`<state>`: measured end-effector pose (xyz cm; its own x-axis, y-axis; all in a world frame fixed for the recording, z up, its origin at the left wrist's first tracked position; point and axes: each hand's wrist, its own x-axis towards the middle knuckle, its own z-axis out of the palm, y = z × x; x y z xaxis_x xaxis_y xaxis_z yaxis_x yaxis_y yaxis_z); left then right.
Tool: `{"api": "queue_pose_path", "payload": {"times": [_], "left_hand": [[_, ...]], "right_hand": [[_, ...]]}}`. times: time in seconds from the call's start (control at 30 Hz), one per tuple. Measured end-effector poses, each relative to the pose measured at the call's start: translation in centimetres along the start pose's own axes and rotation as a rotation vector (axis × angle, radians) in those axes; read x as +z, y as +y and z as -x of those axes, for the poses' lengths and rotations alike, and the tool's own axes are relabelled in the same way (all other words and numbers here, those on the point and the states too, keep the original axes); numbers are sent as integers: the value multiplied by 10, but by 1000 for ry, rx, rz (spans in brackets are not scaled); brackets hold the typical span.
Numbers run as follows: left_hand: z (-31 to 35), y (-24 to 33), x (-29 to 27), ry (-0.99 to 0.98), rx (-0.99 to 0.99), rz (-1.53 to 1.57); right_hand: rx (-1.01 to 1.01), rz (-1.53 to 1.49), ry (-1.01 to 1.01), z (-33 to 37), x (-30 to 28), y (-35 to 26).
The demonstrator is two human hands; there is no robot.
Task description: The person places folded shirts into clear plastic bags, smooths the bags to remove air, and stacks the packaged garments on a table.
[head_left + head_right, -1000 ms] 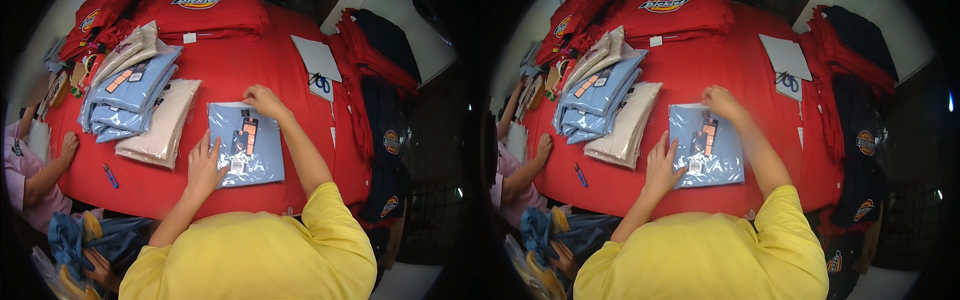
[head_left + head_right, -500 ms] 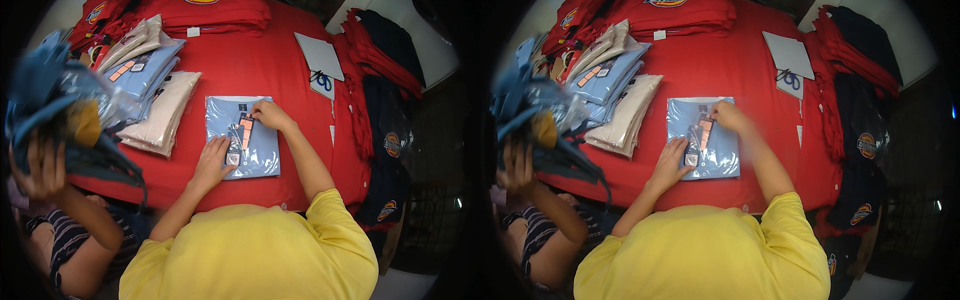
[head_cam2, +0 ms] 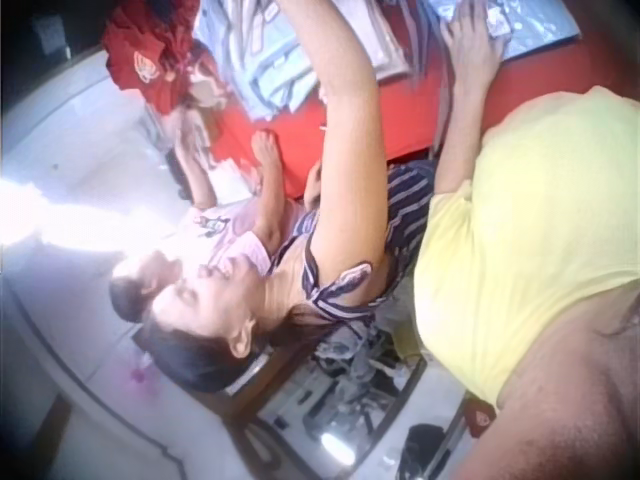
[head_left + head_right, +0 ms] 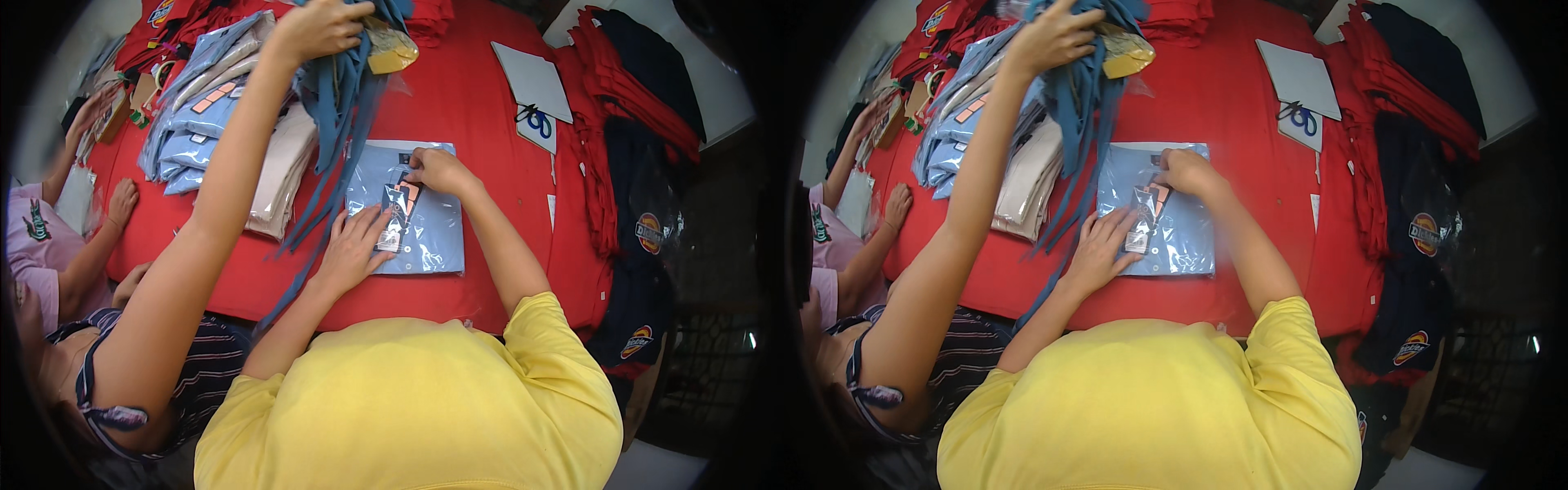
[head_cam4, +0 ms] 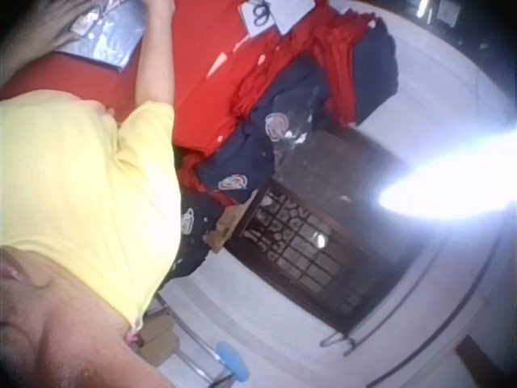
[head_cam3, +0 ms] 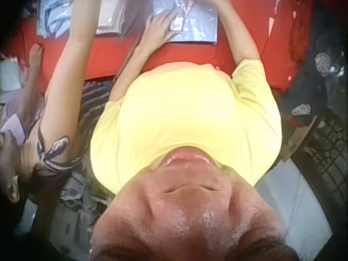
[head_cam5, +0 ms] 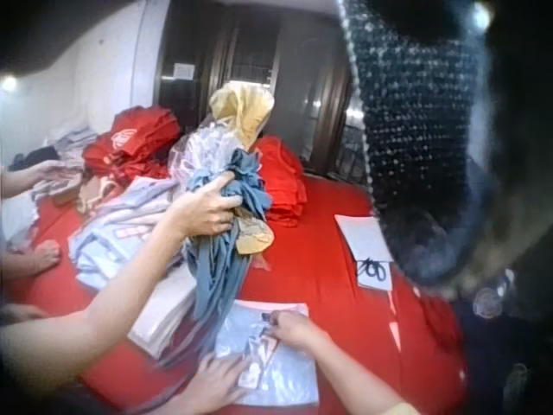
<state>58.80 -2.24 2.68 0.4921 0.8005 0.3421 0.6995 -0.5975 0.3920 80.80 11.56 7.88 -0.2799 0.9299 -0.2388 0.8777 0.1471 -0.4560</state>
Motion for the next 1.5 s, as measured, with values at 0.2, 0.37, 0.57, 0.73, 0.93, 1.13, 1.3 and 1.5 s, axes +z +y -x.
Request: {"api": "queue_pose_path", "payload": {"times": [0.2,0.37,0.57,0.73,0.93,1.13,1.3,1.5], "left_hand": [[-6,-6,3,39,34,68],[-8,-4,0,9,3,92],[4,3,-15,21,-217,60],[18,1,-31,-80,-664,314],[29,-5,-9,-171,-805,887],[32,32,-58,-472,-572,1283],[11,51,-102,-260,-381,1125],[-71,-16,-178,611,-344,830]], "right_hand": [[-60,40,-192,-10,-2,4],[-178,-18,-96,-12,12,19],[121,-329,219,21,-12,50],[318,-481,120,78,3,114],[223,-899,-94,147,56,72],[165,-829,-223,228,-2,24],[-127,-873,0,237,-65,-16],[-450,-1130,215,161,-76,-36]]}}
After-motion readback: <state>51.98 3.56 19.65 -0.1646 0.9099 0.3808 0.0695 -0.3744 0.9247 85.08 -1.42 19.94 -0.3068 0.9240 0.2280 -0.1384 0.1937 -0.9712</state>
